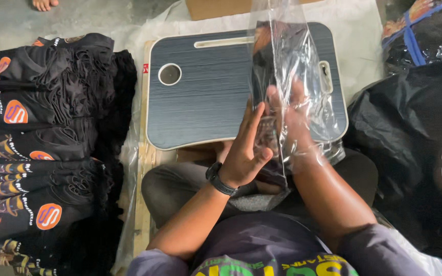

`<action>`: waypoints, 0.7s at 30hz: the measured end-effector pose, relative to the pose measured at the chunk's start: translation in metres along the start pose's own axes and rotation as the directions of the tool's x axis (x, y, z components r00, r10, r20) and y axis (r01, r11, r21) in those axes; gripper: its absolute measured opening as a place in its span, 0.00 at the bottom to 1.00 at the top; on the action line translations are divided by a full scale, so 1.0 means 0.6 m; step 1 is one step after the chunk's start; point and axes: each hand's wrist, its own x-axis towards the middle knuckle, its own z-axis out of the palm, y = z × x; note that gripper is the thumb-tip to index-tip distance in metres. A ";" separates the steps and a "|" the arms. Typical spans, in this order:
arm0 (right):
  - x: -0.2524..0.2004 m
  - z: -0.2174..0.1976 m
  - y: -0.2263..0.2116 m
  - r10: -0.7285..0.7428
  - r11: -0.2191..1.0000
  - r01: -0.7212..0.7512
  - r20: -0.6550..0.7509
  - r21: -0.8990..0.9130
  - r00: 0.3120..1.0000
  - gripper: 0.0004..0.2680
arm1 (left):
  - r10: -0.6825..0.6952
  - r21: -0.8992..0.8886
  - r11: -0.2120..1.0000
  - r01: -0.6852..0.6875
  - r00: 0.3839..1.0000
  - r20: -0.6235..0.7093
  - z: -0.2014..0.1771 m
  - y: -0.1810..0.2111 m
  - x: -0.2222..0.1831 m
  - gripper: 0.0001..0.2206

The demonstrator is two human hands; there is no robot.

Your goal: The person folds printed black t-shirts and places them into clear plastic bags on a small table, smoothing the bags and folding the flaps down.

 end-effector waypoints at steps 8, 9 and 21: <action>0.018 0.046 -0.069 -0.226 0.773 0.441 0.453 -0.455 0.862 0.15 | -0.253 -0.750 0.660 -0.033 0.931 -0.263 -0.031 -0.047 0.009 0.34; 0.009 0.067 -0.091 -0.151 0.781 0.467 0.599 -0.416 0.786 0.14 | -0.510 -0.956 0.264 -0.128 0.823 -0.251 -0.039 -0.037 0.021 0.32; -0.006 0.048 0.028 0.619 0.569 -0.211 0.245 -0.795 0.747 0.19 | -0.756 -0.982 0.044 0.184 0.648 0.087 -0.017 -0.202 -0.022 0.23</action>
